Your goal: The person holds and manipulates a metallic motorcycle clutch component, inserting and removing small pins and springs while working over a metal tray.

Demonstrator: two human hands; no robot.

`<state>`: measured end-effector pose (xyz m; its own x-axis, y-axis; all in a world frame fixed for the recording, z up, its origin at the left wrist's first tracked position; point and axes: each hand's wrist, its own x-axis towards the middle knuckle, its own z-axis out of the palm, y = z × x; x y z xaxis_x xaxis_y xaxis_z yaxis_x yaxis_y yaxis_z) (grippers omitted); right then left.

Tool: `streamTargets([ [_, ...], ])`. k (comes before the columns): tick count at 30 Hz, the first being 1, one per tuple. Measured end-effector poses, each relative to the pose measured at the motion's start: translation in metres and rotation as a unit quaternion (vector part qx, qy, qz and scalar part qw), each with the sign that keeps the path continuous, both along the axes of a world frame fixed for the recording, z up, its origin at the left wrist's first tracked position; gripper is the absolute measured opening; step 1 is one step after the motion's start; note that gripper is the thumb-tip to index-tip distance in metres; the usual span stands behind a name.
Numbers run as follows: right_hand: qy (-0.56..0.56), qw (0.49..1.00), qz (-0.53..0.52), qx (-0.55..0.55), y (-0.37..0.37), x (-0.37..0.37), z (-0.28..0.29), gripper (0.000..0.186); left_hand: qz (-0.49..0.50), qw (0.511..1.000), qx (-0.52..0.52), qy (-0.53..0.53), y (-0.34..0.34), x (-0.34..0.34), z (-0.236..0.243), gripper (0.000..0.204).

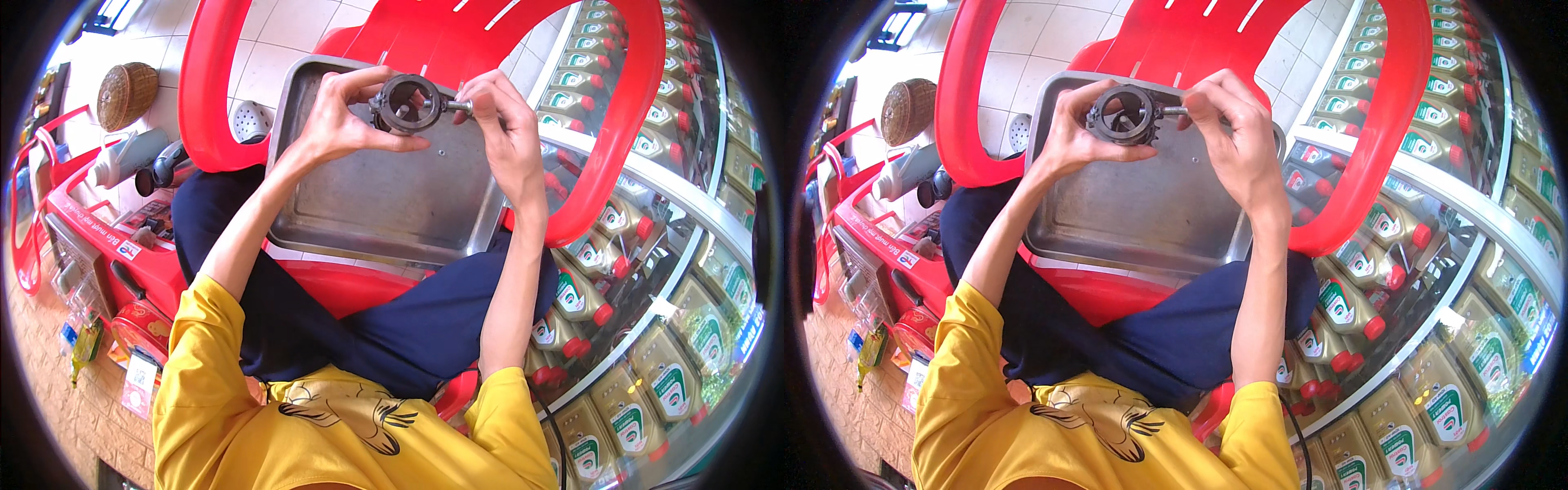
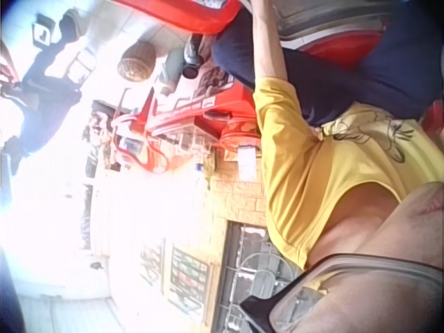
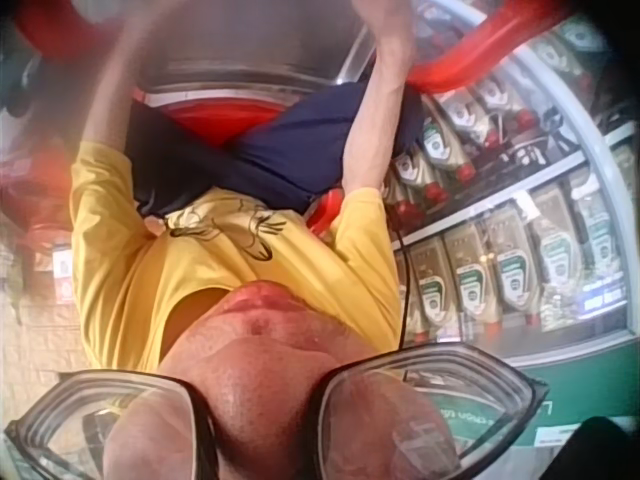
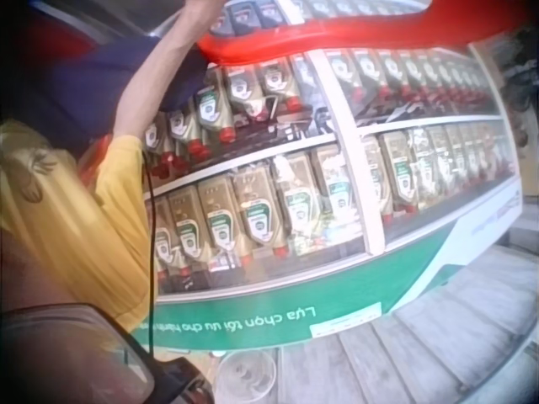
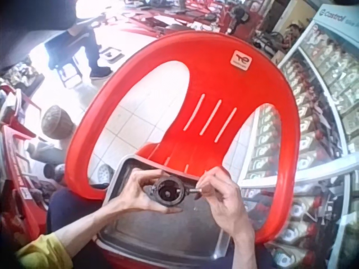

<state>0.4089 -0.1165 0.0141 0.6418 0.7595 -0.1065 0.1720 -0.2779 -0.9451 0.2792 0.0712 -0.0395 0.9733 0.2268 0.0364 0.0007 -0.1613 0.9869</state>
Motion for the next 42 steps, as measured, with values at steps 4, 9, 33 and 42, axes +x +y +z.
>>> streamTargets([
  [4,-0.189,0.98,-0.015,0.06,0.005,-0.001,0.006,0.042,0.021,1.0,-0.018,-0.005,-0.001,0.0,-0.006,0.045],
  [9,-0.03,0.998,-0.045,-0.009,0.006,-0.006,0.006,0.026,0.012,1.0,-0.016,0.002,0.0,0.001,-0.001,0.045],
  [33,0.049,0.994,-0.016,-0.098,-0.004,-0.002,0.017,0.038,0.019,0.999,-0.03,0.022,-0.001,-0.001,-0.008,0.046],
  [42,0.084,0.996,-0.017,-0.007,0.001,-0.004,0.012,0.054,0.03,0.996,-0.086,0.022,0.003,0.0,-0.016,0.051],
])
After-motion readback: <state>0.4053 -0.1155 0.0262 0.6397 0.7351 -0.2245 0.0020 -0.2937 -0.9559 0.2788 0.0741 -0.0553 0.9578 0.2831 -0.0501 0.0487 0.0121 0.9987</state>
